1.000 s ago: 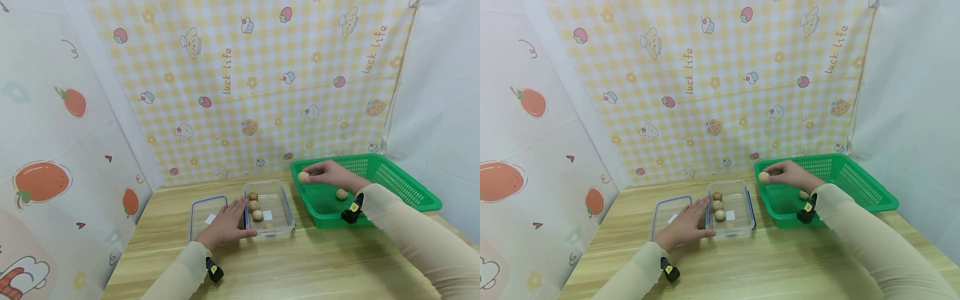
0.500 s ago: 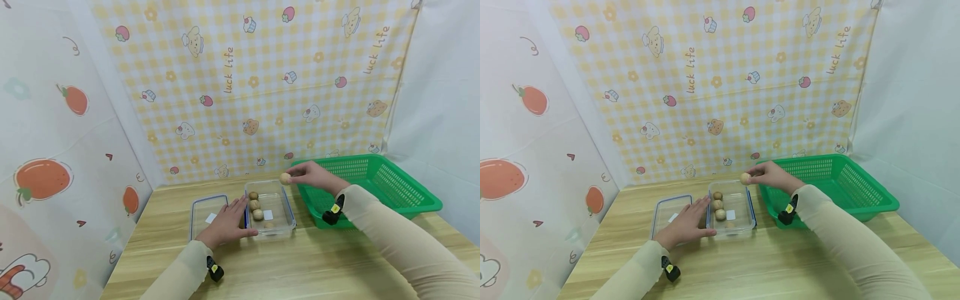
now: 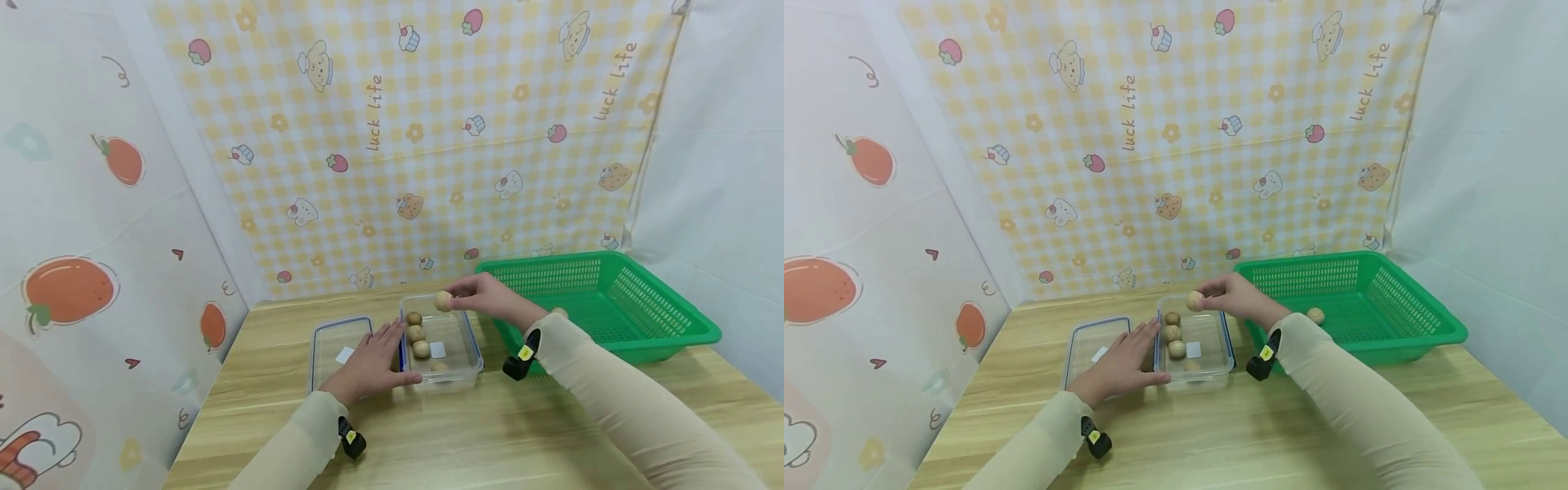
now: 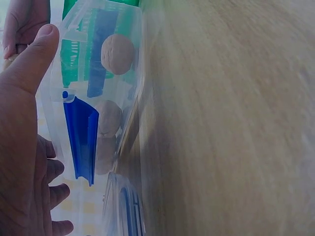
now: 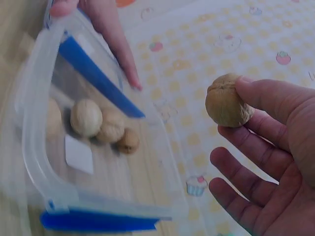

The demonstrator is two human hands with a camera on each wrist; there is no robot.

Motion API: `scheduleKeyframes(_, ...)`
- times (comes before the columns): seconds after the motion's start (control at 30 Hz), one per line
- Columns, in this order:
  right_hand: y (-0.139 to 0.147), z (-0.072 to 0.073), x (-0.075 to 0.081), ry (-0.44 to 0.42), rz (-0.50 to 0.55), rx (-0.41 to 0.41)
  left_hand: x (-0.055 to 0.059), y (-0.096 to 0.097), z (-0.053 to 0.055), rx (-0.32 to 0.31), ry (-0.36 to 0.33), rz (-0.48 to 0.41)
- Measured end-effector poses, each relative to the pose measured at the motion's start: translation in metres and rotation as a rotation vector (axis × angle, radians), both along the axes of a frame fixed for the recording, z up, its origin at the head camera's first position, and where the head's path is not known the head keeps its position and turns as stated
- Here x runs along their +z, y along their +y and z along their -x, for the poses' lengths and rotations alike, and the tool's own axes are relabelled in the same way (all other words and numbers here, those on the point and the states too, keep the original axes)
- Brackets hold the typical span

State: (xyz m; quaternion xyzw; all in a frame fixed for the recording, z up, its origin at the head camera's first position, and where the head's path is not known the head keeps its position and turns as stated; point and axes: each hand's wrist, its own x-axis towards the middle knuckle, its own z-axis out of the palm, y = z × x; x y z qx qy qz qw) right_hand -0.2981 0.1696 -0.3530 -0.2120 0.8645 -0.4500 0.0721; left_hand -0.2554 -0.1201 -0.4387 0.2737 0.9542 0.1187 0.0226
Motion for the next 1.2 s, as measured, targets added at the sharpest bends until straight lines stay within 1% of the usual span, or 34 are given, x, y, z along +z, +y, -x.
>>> scheduleKeyframes(0.17,-0.016,-0.008,-0.005,0.017,0.003,-0.008,-0.002,0.000,0.001,-0.006,-0.005,-0.003)
scheduleKeyframes(0.3,-0.026,-0.015,-0.008,0.011,-0.005,-0.027,-0.003,0.000,0.002,-0.009,-0.002,-0.006)
scheduleKeyframes(0.43,-0.036,-0.022,-0.012,-0.022,0.010,-0.056,-0.003,-0.001,0.002,-0.008,0.000,-0.011)
scheduleKeyframes(0.57,-0.046,-0.029,-0.016,-0.056,0.050,-0.086,-0.003,-0.001,0.001,-0.004,-0.001,-0.020)
scheduleKeyframes(0.7,-0.052,-0.031,-0.023,-0.079,0.093,-0.092,-0.003,-0.001,0.002,-0.006,0.005,-0.020)
scheduleKeyframes(0.83,-0.055,-0.030,-0.035,-0.103,0.108,-0.096,-0.005,-0.001,0.004,-0.009,0.014,-0.008)
scheduleKeyframes(0.9,-0.056,-0.029,-0.042,-0.099,0.099,-0.105,-0.006,-0.001,0.005,-0.009,0.017,-0.005)
scheduleKeyframes(1.0,-0.059,-0.029,-0.051,-0.071,0.071,-0.113,-0.005,-0.001,0.004,-0.007,0.017,-0.003)
scheduleKeyframes(1.2,-0.062,-0.030,-0.062,-0.017,0.027,-0.083,-0.002,-0.001,0.002,-0.017,0.010,-0.027)
